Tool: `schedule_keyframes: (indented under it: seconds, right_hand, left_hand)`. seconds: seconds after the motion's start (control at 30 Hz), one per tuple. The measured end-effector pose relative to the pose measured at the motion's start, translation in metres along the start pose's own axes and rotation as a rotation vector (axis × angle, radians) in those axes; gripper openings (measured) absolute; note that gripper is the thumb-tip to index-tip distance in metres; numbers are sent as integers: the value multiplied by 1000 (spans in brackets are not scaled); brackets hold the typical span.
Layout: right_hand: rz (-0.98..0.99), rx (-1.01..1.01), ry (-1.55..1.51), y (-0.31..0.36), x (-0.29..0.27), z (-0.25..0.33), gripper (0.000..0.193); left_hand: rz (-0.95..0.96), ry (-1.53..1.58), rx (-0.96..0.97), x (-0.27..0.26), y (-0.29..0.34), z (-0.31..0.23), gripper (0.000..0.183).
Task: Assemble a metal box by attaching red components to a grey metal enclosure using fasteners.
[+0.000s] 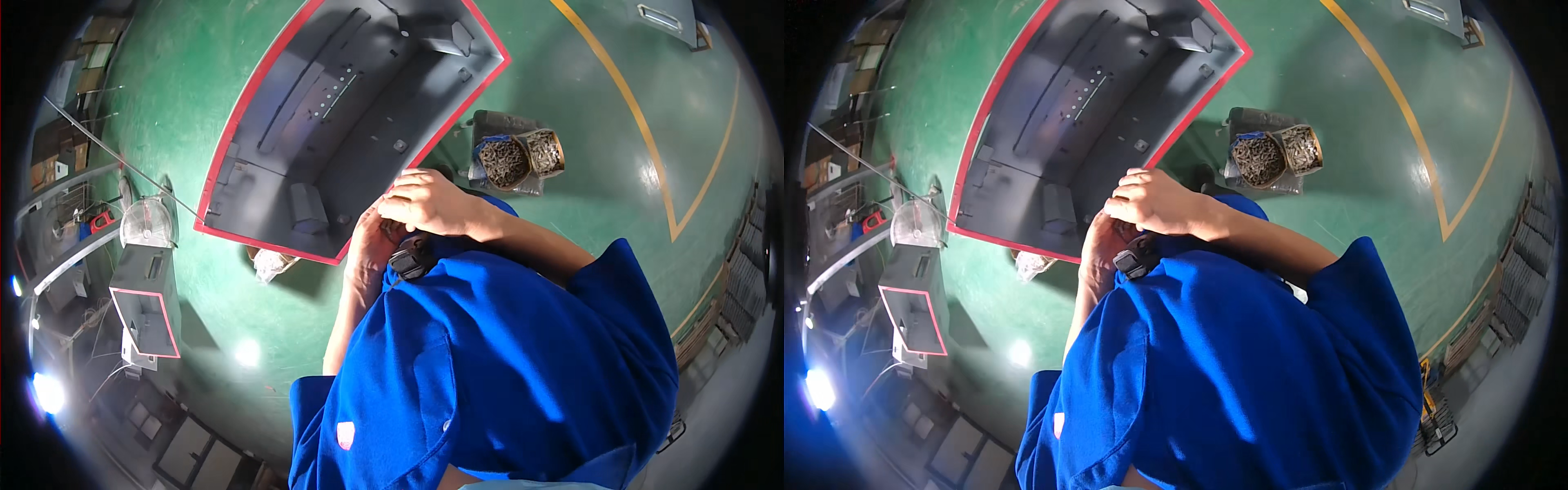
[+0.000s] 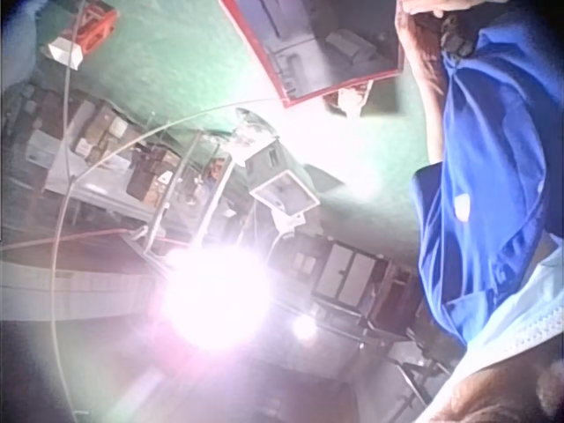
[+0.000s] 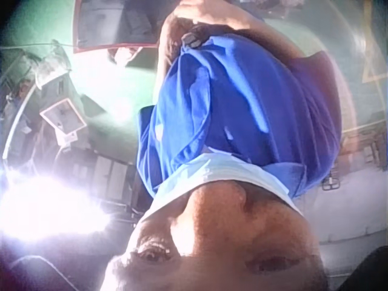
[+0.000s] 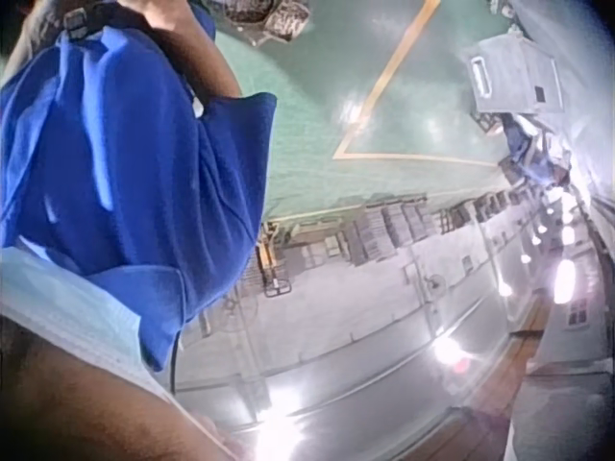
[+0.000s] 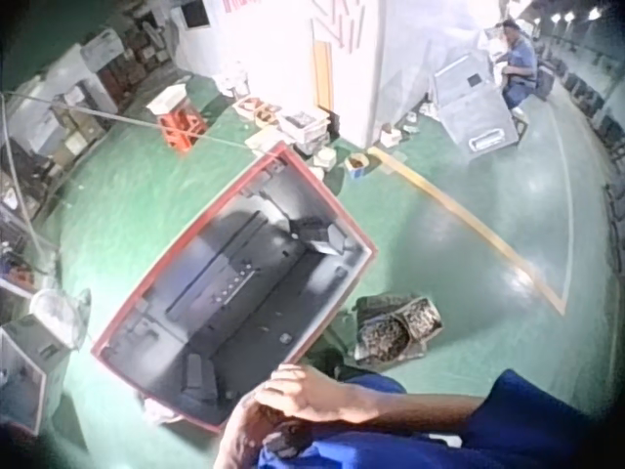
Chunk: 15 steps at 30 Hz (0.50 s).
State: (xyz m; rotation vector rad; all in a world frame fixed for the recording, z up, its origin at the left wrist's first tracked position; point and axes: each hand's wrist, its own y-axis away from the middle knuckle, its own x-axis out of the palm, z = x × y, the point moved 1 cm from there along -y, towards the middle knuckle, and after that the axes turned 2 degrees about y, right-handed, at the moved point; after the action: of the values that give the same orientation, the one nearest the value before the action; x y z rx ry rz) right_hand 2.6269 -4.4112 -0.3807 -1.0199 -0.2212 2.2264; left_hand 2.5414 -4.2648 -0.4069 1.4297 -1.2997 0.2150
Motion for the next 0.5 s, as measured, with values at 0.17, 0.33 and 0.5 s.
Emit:
schedule_keyframes:
  seconds: [0.17, 0.33, 0.5]
  right_hand:
    - [-33, 44, 78, 6, -7, 0, 17]
    - [-181, 59, 11, 13, -5, -7, 15]
    - [38, 465, -416, 24, -10, -6, 15]
  left_hand:
    - [16, -116, -13, 8, 3, 3, 27]
    - [-69, -211, -36, 11, -2, 9, 25]
    - [-61, -309, -62, 10, -4, 20, 30]
